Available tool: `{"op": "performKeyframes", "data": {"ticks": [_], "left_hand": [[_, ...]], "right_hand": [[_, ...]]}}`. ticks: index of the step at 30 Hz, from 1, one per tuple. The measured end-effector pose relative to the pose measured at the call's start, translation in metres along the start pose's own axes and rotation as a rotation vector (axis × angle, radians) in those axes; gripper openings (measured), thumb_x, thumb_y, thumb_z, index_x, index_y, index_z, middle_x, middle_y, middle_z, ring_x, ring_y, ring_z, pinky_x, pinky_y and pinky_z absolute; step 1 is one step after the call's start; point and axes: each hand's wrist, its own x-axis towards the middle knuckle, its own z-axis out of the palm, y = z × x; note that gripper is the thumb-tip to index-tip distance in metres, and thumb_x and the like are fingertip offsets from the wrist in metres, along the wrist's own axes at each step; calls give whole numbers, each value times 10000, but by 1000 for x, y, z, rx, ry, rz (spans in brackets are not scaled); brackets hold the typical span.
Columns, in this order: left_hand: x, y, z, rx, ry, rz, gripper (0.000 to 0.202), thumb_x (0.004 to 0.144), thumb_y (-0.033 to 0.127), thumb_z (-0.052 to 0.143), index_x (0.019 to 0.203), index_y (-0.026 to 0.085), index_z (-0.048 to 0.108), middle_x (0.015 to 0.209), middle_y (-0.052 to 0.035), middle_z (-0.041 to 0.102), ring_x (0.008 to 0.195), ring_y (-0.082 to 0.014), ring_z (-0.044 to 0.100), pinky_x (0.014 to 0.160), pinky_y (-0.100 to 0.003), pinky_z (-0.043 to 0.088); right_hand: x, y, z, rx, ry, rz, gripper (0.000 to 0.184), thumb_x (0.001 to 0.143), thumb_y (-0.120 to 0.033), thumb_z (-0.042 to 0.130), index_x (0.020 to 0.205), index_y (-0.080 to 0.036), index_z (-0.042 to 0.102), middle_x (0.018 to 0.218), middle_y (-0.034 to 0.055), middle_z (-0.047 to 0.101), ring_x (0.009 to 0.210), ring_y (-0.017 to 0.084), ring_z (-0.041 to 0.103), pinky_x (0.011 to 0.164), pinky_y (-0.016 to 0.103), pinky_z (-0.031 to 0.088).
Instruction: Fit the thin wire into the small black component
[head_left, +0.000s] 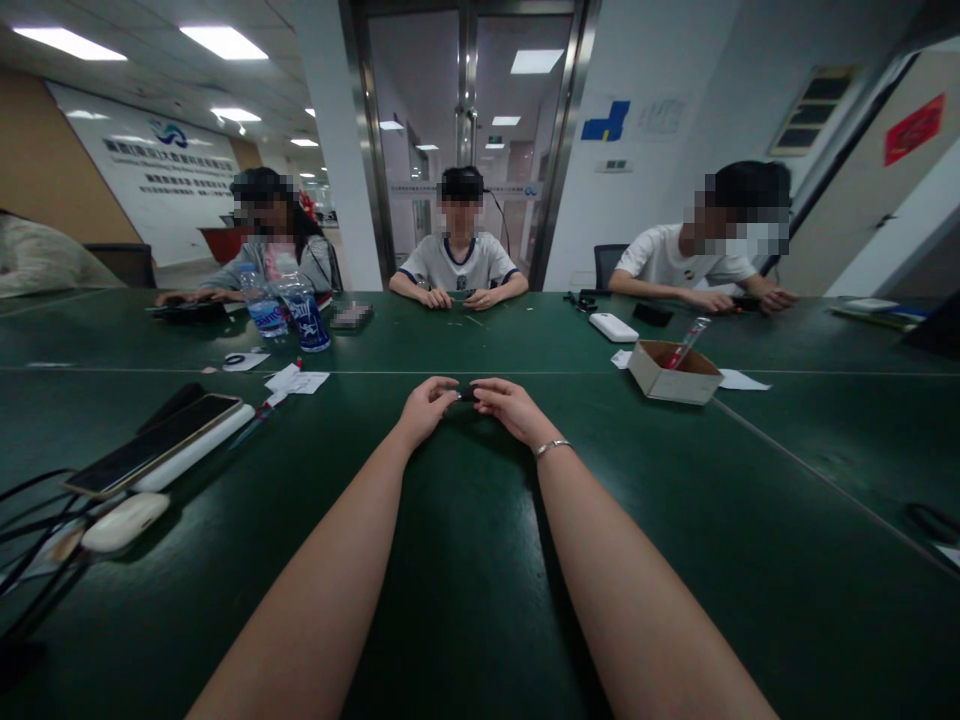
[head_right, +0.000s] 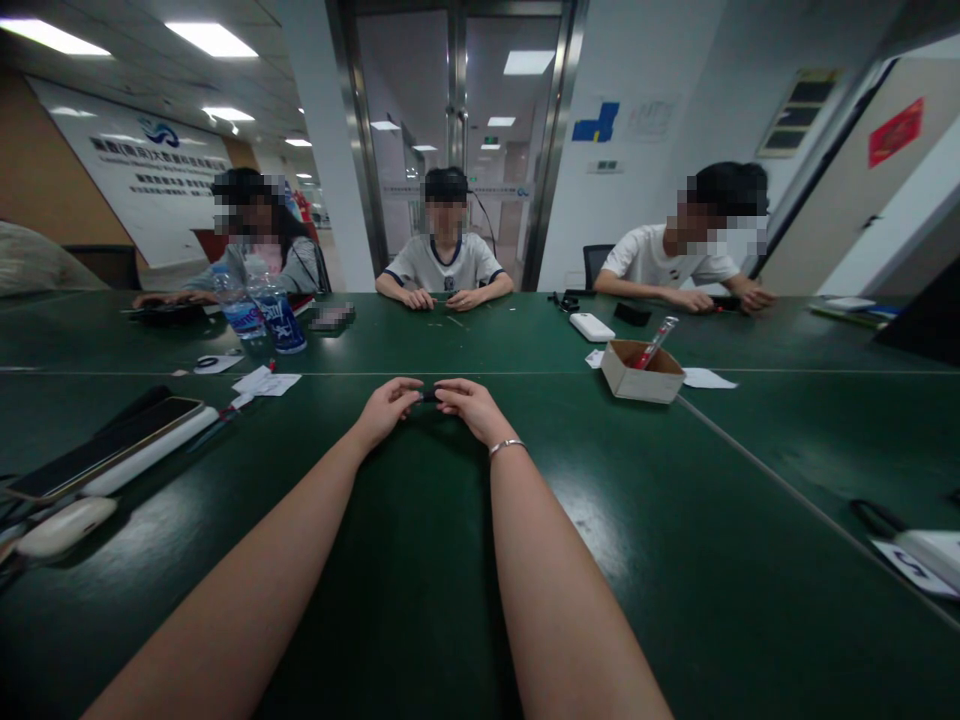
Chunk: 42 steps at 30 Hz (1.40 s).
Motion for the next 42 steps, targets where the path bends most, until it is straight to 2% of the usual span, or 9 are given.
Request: {"op": "performKeyframes", "data": {"ticks": [3,6,10,17,27,32,35,39,42], "left_hand": [[2,-3,1,-4,-6,-30,332,830,388,496,1005,137,626,655,-20,563,554,-109,479,509,-207,370],[2,-1,2,0,2,-33,308,788,346,549,1006,143,628,705,-25,587,573,-108,492,498,-199,361],[0,4,3,-42,-39,-63,324,829,352,487,1006,116,620,580,-9,547,507,-102,456,485,-198,342],[2,1,3,-51,-42,-47,343,836,387,480,1002,118,615,565,-1,537,484,-99,459,476,-202,338],[1,-1,2,-25,-10,-27,402,782,410,564,1086,148,590,691,-10,584,522,-100,462,499,-216,342],[2,-1,2,-11,-52,-19,383,850,419,453,1058,138,609,599,-9,567,493,-109,455,487,-216,329],[2,0,3,-30,-50,-28,344,816,370,512,1057,145,612,673,-18,600,505,-101,465,481,-209,331],[3,0,4,-38,-70,-42,380,849,420,464,1042,129,612,572,-1,547,478,-101,460,481,-209,334],[3,-2,3,-31,-57,-25,368,818,409,526,1062,146,608,651,-8,579,498,-95,467,480,-206,340]], "right_hand": [[0,-1,0,3,-9,1,217,674,-111,773,879,-150,713,810,36,675,652,98,618,568,162,516],[-1,-1,1,9,-7,5,223,664,-107,774,875,-151,715,789,31,674,643,97,617,573,161,513],[-2,-1,1,7,-8,6,229,659,-106,775,876,-148,714,829,37,678,646,96,620,581,166,514],[-1,-1,0,9,-16,4,229,662,-110,775,879,-151,713,839,40,675,652,99,616,579,171,520],[-1,-1,0,5,-16,7,219,670,-116,769,879,-154,715,814,36,673,651,99,613,573,167,521],[0,-1,0,7,-21,2,223,664,-107,769,876,-147,713,830,38,674,653,100,621,580,168,521],[1,0,-1,10,-18,3,226,663,-115,775,876,-149,709,815,35,670,646,99,618,573,168,517],[2,1,-1,-2,-17,6,227,666,-123,782,878,-151,706,824,37,671,646,100,613,576,177,517],[1,0,-1,-4,-14,1,218,674,-129,777,879,-152,708,829,37,670,653,100,615,579,176,517]]}}
